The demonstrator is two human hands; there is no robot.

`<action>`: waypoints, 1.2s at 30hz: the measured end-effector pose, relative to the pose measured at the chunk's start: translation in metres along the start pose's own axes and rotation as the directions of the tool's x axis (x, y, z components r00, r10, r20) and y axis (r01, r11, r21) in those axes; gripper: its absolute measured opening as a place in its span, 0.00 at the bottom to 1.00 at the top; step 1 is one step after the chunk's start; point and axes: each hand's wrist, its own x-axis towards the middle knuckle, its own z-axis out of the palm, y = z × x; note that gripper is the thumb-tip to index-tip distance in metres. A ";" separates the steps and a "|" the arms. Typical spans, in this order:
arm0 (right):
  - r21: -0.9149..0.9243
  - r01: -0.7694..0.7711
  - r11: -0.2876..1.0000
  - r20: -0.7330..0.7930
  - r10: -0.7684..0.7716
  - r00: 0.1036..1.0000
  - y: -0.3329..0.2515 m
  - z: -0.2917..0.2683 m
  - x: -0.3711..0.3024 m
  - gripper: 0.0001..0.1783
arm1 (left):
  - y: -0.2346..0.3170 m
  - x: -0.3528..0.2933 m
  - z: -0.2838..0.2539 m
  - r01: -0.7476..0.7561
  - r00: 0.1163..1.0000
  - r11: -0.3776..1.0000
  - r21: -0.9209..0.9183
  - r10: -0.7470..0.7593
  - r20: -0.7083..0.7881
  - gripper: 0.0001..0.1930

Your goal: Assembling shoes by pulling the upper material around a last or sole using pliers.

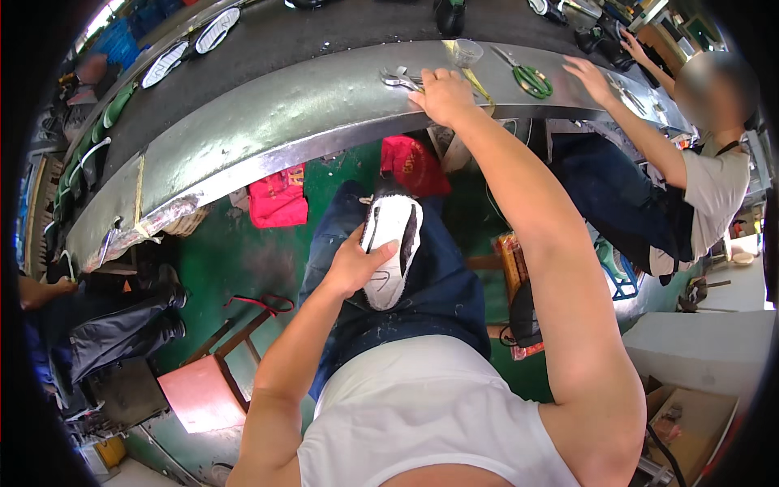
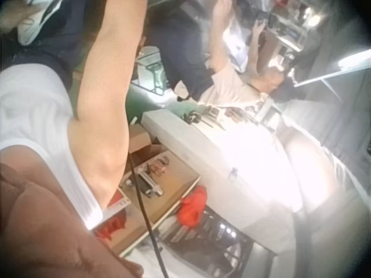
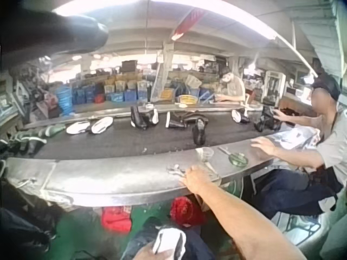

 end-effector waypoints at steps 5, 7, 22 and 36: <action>0.071 0.010 0.997 0.225 -0.026 0.974 0.018 -0.034 -0.002 0.26 | -0.032 0.027 0.009 0.158 0.982 0.950 0.269 -0.181 0.061 0.35; 0.221 -0.036 0.975 0.188 -0.006 0.982 0.020 -0.030 -0.027 0.20 | -0.046 0.024 0.014 0.106 0.975 0.760 0.642 0.048 -0.217 0.34; 0.657 -0.138 0.741 0.566 -0.364 0.740 -0.005 0.009 -0.288 0.19 | -0.074 -0.007 0.024 0.002 0.994 1.000 0.013 -0.004 0.110 0.52; 0.397 0.006 0.918 0.809 -0.353 0.470 -0.022 -0.009 -0.230 0.17 | -0.077 -0.009 0.019 -0.036 0.995 0.933 0.358 -0.001 0.101 0.57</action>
